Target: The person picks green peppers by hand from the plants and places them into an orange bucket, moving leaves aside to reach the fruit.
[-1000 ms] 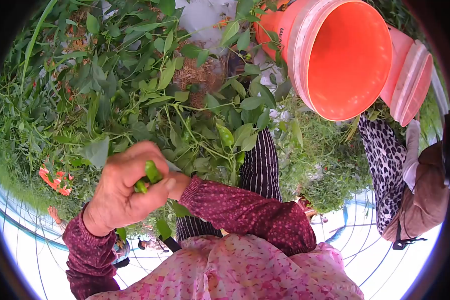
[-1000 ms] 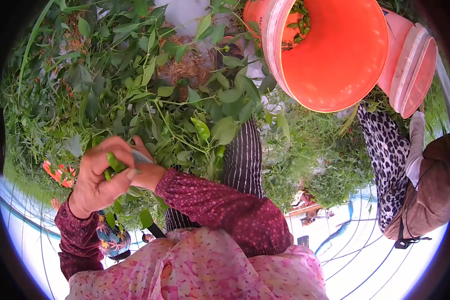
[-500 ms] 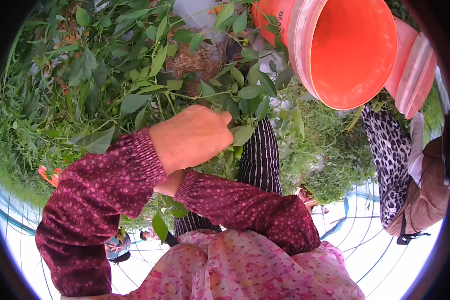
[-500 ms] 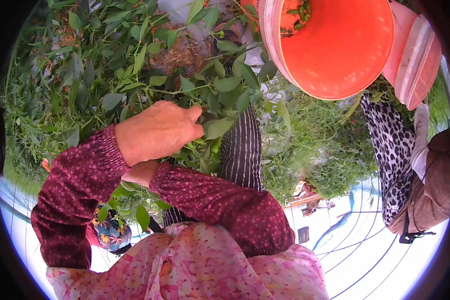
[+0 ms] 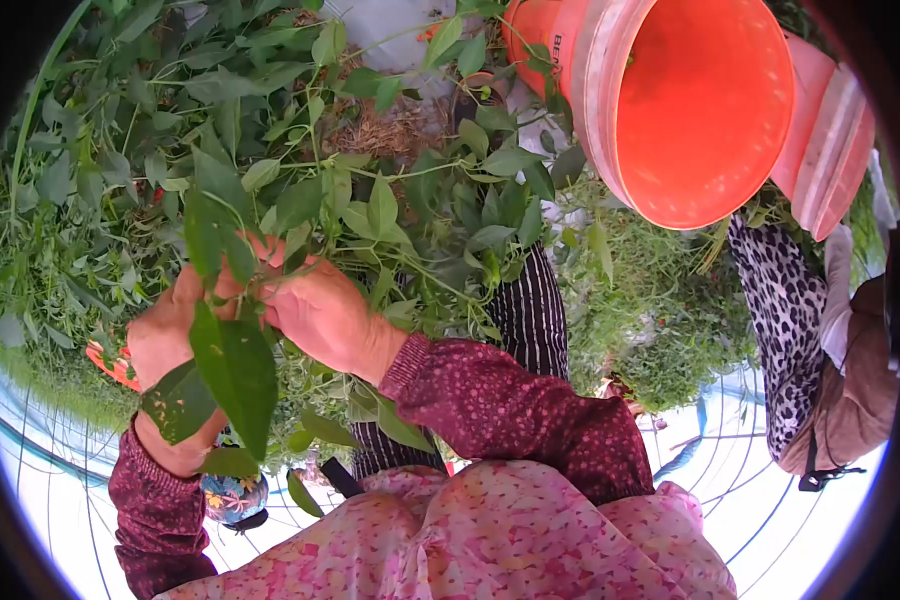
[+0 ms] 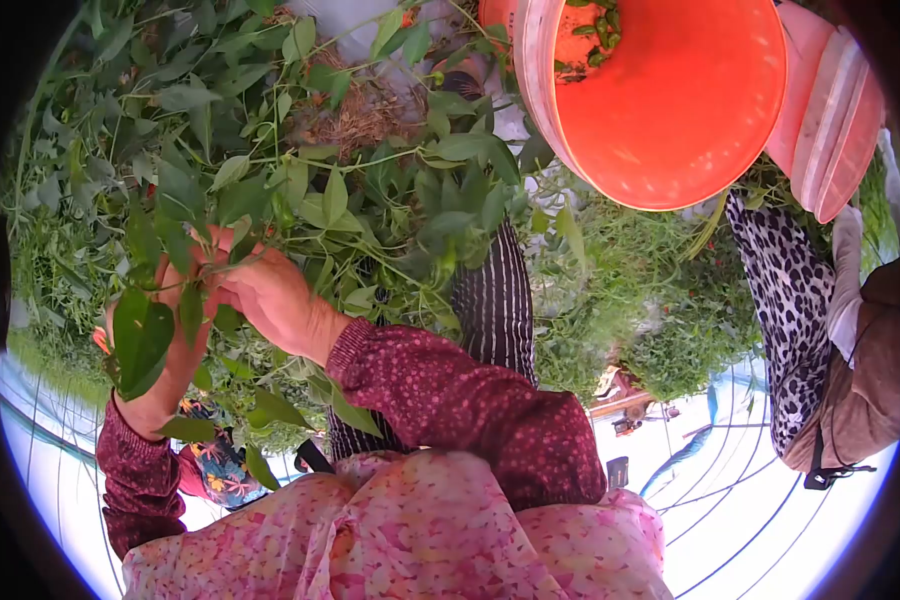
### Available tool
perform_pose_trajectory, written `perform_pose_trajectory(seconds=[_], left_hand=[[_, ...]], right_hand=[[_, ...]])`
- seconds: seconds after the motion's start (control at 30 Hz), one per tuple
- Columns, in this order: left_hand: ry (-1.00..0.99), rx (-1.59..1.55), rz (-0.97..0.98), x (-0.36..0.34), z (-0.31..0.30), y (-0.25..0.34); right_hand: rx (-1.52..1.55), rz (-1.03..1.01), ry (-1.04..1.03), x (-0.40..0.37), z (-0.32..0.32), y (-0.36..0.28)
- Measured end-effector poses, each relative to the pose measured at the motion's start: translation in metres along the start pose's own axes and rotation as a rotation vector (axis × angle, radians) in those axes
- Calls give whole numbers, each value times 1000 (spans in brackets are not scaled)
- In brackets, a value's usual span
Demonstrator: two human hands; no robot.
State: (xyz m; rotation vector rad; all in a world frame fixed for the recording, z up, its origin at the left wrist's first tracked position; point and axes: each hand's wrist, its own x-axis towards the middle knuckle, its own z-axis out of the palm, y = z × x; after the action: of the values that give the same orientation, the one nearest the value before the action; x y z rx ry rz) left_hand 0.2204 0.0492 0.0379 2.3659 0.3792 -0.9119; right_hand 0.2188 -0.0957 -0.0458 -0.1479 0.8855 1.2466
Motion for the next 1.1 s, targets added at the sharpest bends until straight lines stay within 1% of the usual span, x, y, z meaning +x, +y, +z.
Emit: perform_pose_trajectory(seconds=[0.03,0.1,0.17,0.2,0.23,0.27,0.33,0.37,0.43,0.5,0.53,0.57,0.6,0.63,0.7,0.73,0.77,0.83,0.87,0.9,0.97,1.03,1.1], left_hand=[[-80,18,-84,-6,0,2],[-95,59,-47,-26,11,-7],[-105,107,-17,-29,15,-6],[0,-107,-122,-28,17,-2],[104,-319,-226,-27,17,1],[105,-319,-226,-28,16,-1],[-10,95,-58,-27,8,-10],[-66,302,26,-24,4,-11],[-35,285,-7,-19,2,7],[4,182,20,-21,2,19],[-68,-87,-9,-20,2,20],[-67,-85,-2,-20,2,23],[-141,-81,-2,-22,2,28],[-215,-76,-6,-22,3,33],[-225,-109,2,-18,-5,42],[-398,-353,50,-18,-12,48],[-572,-597,98,-17,-18,55],[-552,-538,105,-6,-16,62],[-278,-601,76,8,-10,59],[0,-657,48,23,-4,57],[-5,-702,193,59,4,66],[-42,-507,473,96,25,86],[-171,-434,598,117,58,113]], right_hand=[[188,-23,-102,-1,1,-4],[166,-1,-128,0,0,-5],[76,48,-192,-3,1,-5],[0,63,-163,-4,-2,-2],[0,62,-163,-4,3,-7],[59,94,-195,-5,8,-13],[113,121,-228,-5,13,-19],[98,122,-190,-6,15,-17],[86,125,-149,-4,13,-12],[-100,134,-55,2,1,-7],[-102,130,-56,9,-15,6],[-171,26,-75,17,-37,26],[-237,-76,-93,21,-37,28],[-235,-77,-93,20,-39,29],[-480,322,347,17,-9,6],[-515,110,441,23,-20,17],[-509,107,442,22,-19,20],[-617,59,456,17,-17,25],[-611,58,458,17,-18,28],[-617,58,470,-4,-16,38],[-638,57,487,-25,-20,22],[-664,61,498,-17,-23,34],[-690,64,512,-19,-27,34]])
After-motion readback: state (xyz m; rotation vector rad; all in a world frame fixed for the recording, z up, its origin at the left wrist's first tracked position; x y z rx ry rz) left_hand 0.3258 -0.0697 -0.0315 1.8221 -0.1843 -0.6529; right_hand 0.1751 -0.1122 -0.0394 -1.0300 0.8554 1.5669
